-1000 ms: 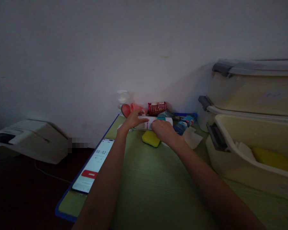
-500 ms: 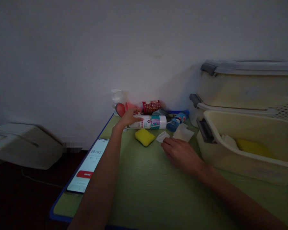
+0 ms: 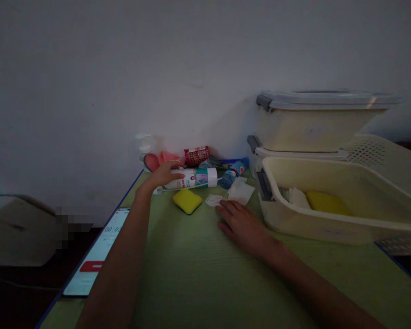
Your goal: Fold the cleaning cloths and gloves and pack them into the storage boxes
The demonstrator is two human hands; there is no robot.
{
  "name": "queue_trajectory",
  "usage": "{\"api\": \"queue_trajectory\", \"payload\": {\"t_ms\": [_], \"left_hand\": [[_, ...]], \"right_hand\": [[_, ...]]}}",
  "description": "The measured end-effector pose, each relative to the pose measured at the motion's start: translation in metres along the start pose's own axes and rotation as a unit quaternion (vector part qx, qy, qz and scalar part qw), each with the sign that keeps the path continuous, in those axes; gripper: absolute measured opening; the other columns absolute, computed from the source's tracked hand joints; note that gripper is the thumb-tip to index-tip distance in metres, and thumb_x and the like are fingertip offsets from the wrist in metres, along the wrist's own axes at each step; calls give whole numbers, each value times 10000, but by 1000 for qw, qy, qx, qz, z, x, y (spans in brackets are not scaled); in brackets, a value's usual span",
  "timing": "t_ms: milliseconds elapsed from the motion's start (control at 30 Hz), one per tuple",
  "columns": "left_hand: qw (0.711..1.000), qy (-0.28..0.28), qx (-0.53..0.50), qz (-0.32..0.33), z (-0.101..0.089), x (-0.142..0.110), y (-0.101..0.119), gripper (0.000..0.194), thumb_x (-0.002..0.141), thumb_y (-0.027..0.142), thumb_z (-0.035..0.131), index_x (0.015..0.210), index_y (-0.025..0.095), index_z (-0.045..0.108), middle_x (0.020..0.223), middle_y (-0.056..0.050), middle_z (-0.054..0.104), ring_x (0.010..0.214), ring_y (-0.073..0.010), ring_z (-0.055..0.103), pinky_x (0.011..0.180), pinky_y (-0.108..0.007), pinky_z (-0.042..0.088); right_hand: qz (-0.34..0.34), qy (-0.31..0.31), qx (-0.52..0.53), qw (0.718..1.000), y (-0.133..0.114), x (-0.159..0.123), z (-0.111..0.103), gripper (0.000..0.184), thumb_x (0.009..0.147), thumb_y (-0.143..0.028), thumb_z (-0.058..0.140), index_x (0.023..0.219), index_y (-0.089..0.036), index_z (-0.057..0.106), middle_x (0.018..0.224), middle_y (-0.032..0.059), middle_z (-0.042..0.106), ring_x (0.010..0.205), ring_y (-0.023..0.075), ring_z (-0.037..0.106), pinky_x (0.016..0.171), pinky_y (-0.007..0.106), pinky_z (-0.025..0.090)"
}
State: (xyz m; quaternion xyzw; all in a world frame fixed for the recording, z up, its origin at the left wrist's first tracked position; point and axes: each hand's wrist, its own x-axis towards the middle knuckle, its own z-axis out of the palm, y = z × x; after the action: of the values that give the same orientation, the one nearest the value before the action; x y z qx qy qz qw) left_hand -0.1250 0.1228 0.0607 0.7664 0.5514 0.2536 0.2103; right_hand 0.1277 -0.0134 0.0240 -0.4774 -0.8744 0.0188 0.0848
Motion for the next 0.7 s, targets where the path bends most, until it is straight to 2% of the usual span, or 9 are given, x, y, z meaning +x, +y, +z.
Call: {"api": "queue_trajectory", "payload": {"t_ms": [133,233,333,467,567,700], "left_hand": [[1000,19,18,13,1,-1,13,451,632,225,647,1067,123,590,1148,-118,622,1055,-251,580,913,-373,438],[998,47,29,39,13,7,38,329,724,295,596,1008,129,603,1064,-99,650,996,-234,595,884,-368,450],[995,65,39,63,39,23,72,283,824,327,496,978,109,592,996,-113,656,900,-201,617,811,-326,477],[993,40,69,92,80,42,110,234,873,300,447,958,132,586,969,-88,667,885,-164,623,794,-271,473],[989,8,114,98,99,46,120,272,854,358,478,996,149,578,993,-110,666,939,-219,618,795,-317,472],[978,-38,182,93,105,46,120,434,785,487,530,1057,151,565,1052,-171,646,991,-323,603,815,-421,456]], "right_hand": [[6,10,7,1000,0,-2,-2,342,863,-216,485,1168,-77,549,1201,148,555,1094,277,492,945,435,416],[10,17,11,1000,-1,-2,-2,291,859,-205,487,1110,-88,576,1145,146,568,1046,263,503,915,427,424],[11,22,9,1000,-2,-3,-3,278,858,-206,491,1098,-96,579,1123,149,568,1029,256,502,898,427,423],[6,22,5,1000,-1,-4,-5,272,861,-208,487,1094,-99,577,1135,146,555,1032,257,500,880,411,431],[-1,22,-3,1000,1,-4,-4,266,861,-217,490,1087,-109,578,1135,144,550,1030,255,502,869,408,438],[-9,22,-20,1000,2,-4,-3,259,869,-218,468,1081,-117,579,1103,133,561,1022,259,506,854,409,444]]}}
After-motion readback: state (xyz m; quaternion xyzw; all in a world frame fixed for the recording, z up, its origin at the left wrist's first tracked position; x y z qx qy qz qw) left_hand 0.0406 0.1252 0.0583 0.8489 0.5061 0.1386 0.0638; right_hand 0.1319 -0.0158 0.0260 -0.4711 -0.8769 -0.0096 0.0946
